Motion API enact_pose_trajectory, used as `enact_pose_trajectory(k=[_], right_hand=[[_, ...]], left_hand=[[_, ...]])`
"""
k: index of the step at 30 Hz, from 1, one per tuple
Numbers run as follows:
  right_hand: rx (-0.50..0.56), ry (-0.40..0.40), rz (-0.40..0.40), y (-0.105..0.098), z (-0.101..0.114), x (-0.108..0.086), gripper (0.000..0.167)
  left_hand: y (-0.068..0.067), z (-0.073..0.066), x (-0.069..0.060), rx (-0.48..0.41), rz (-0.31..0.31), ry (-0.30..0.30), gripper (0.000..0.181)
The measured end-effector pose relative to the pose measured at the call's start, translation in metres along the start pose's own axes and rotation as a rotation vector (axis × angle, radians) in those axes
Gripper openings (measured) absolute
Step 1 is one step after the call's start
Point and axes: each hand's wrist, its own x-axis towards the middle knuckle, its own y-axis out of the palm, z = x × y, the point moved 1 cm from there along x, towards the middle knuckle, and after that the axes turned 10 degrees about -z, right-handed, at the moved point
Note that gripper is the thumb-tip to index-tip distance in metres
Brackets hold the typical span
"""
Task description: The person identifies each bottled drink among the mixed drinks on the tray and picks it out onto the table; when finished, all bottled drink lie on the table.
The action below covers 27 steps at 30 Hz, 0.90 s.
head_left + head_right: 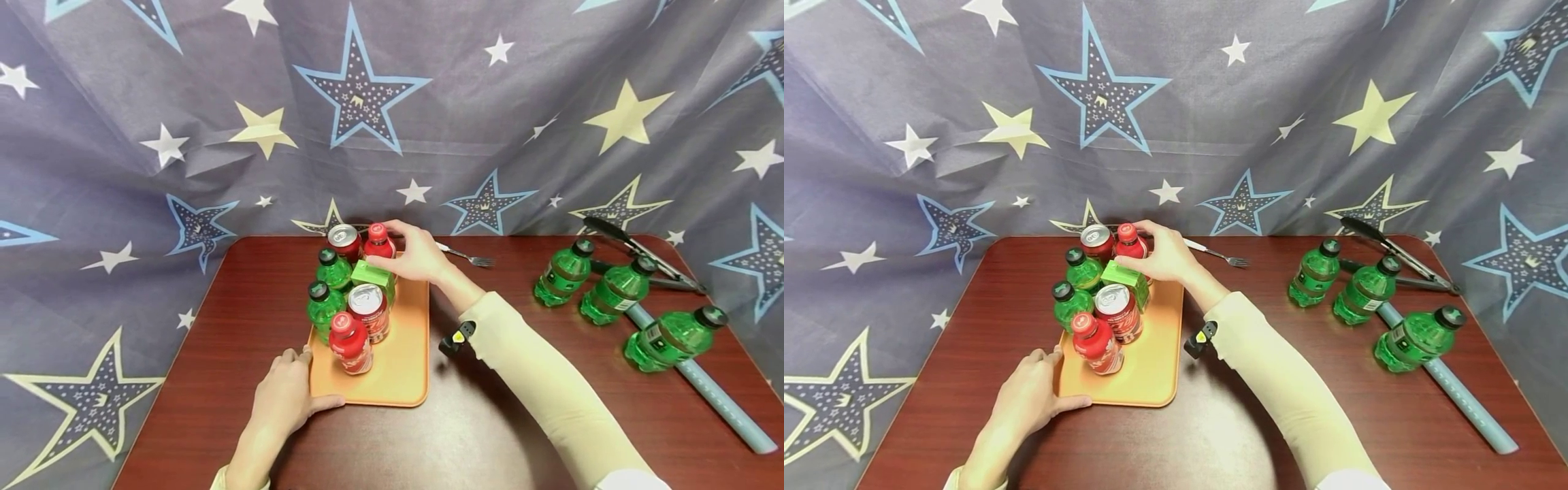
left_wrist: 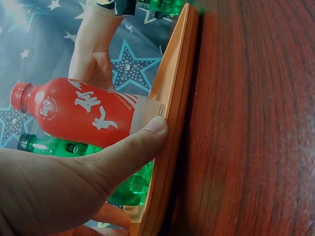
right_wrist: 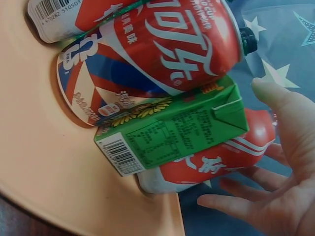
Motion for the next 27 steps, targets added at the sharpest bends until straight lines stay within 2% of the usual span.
enact_pose_trajectory(k=[8,27], right_hand=[[-0.124,-0.004,0.004,0.009,-0.004,-0.001,0.053],[-0.155,0.018,-0.01,0.01,-0.006,0.003,0.048]], left_hand=[[-0.001,0.0,-0.001,0.0,-0.001,-0.002,0.121],[0.002,0.0,0.0,0.003,0.009,-0.017,0.119]])
